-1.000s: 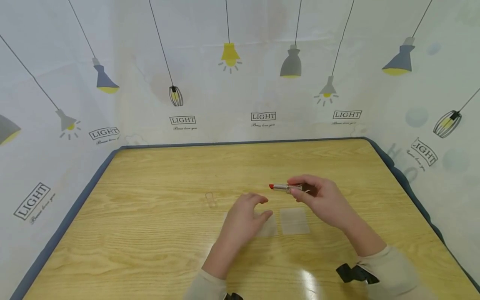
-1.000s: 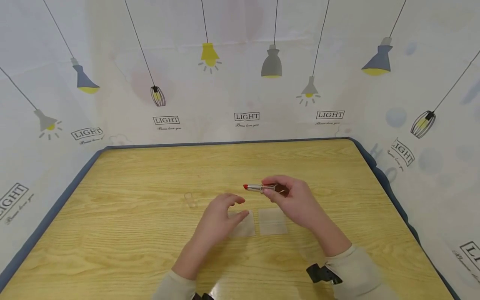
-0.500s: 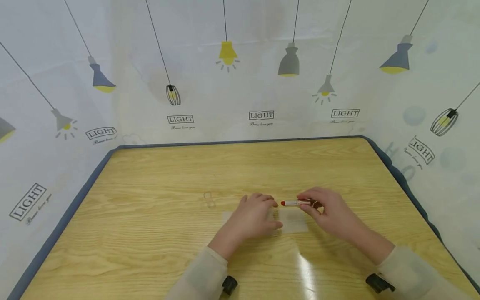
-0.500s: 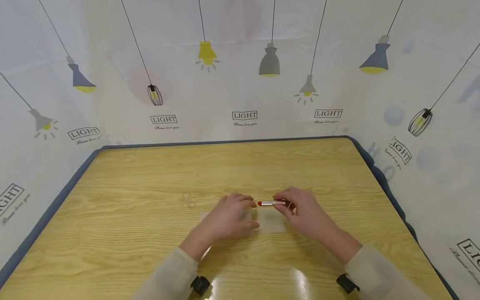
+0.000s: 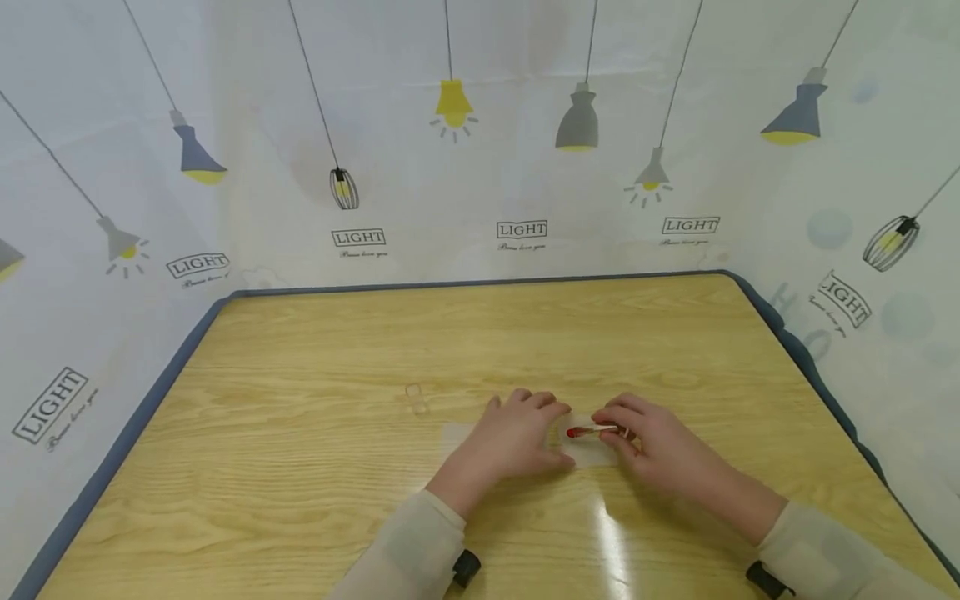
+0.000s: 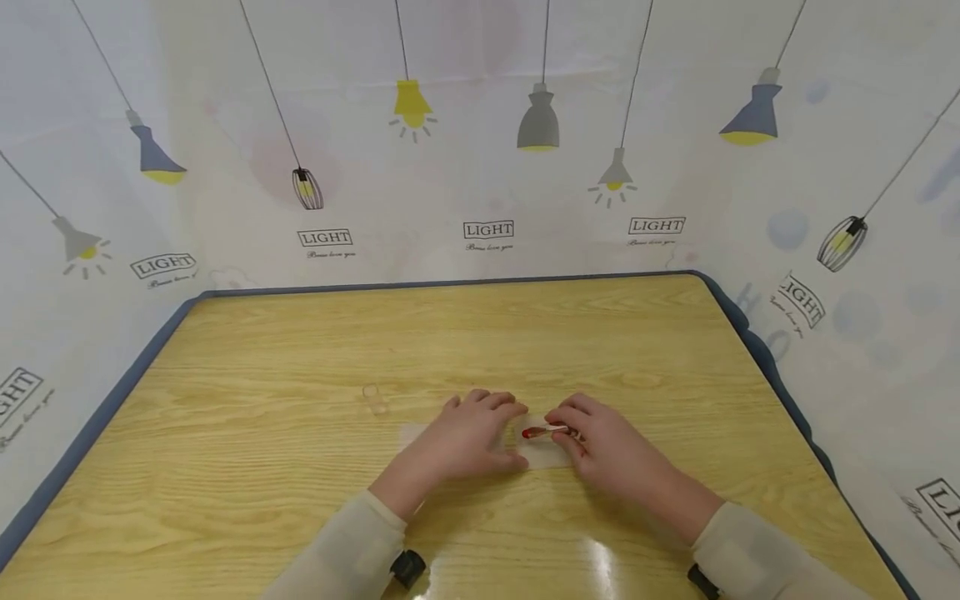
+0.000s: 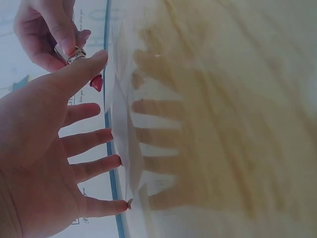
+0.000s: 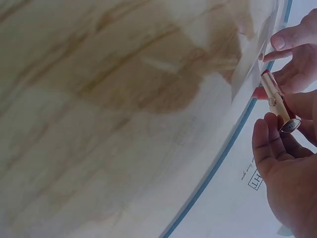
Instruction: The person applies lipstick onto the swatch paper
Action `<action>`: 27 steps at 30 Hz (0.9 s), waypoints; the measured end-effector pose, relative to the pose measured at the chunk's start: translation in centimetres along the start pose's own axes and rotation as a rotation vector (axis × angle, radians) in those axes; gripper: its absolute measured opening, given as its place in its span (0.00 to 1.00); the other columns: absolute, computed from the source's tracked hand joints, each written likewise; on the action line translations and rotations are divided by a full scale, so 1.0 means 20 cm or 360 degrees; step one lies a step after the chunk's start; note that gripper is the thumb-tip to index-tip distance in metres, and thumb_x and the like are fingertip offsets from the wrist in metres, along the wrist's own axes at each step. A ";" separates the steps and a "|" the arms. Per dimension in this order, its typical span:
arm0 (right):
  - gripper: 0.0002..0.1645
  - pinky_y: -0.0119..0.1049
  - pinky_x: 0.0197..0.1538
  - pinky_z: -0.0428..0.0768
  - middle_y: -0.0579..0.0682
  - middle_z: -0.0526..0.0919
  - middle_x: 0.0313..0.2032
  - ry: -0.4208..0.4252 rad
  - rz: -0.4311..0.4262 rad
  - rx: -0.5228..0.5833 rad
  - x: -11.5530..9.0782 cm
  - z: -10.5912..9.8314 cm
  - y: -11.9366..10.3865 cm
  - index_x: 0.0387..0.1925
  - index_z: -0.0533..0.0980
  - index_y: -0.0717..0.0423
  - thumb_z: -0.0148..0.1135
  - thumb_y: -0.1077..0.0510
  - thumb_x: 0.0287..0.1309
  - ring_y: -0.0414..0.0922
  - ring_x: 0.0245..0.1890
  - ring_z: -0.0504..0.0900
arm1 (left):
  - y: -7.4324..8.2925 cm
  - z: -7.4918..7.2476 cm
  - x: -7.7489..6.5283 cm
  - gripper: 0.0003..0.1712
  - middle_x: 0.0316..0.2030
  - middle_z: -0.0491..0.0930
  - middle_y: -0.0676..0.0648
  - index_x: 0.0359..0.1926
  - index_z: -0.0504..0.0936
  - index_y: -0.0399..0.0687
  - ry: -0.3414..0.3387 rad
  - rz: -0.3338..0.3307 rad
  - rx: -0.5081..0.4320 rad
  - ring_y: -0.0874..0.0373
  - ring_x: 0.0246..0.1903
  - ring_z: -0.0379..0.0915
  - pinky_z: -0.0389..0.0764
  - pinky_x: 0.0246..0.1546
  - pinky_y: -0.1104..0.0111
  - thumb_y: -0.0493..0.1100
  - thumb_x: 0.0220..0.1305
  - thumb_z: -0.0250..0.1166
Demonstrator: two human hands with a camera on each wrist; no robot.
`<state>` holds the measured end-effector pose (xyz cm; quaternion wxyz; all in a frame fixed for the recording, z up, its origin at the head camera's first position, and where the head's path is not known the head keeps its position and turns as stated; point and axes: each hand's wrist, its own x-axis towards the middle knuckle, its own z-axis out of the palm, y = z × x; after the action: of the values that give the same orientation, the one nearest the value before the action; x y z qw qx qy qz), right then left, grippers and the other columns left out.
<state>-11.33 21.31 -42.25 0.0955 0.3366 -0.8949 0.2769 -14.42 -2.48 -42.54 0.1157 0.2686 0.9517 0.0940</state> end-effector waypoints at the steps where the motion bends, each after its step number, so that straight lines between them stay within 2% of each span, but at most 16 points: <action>1: 0.11 0.29 0.38 0.86 0.47 0.85 0.44 -0.0001 -0.0004 -0.0004 0.00 0.01 0.00 0.49 0.85 0.59 0.71 0.67 0.65 0.37 0.37 0.84 | 0.00 0.00 0.00 0.42 0.76 0.72 0.54 0.76 0.73 0.66 0.0002 0.0006 0.0009 0.48 0.76 0.65 0.70 0.73 0.36 0.72 0.66 0.69; 7: 0.12 0.28 0.37 0.85 0.46 0.84 0.44 0.0015 -0.0064 -0.0072 0.00 0.03 -0.01 0.48 0.85 0.58 0.73 0.68 0.63 0.36 0.36 0.83 | 0.00 0.02 -0.01 0.37 0.75 0.72 0.56 0.72 0.76 0.69 0.0005 0.0042 0.0043 0.49 0.75 0.66 0.71 0.71 0.37 0.72 0.66 0.68; 14: 0.11 0.31 0.38 0.84 0.46 0.83 0.45 -0.0068 -0.0040 -0.0153 0.01 0.03 -0.03 0.49 0.85 0.57 0.72 0.65 0.66 0.37 0.38 0.82 | 0.00 0.00 0.01 0.28 0.76 0.70 0.55 0.64 0.82 0.70 -0.0038 0.0062 0.0105 0.49 0.75 0.65 0.73 0.71 0.37 0.69 0.67 0.69; 22: 0.12 0.30 0.37 0.83 0.44 0.83 0.45 -0.0050 -0.0034 -0.0150 0.01 0.03 -0.04 0.50 0.85 0.55 0.72 0.66 0.66 0.35 0.37 0.82 | 0.01 -0.03 0.00 0.27 0.73 0.72 0.54 0.57 0.85 0.69 -0.0073 0.0038 -0.0029 0.48 0.73 0.65 0.70 0.72 0.34 0.73 0.66 0.68; 27: 0.13 0.29 0.37 0.83 0.43 0.83 0.45 -0.0039 -0.0044 -0.0131 0.00 0.03 -0.03 0.50 0.85 0.54 0.72 0.66 0.66 0.34 0.37 0.82 | 0.02 -0.03 0.00 0.21 0.70 0.73 0.56 0.52 0.85 0.69 -0.0085 0.0029 0.0003 0.49 0.71 0.67 0.72 0.70 0.35 0.71 0.67 0.68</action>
<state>-10.86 20.54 -42.54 0.1023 0.3482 -0.9019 0.2343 -14.47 -2.21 -41.85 0.1401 0.2797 0.9458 0.0871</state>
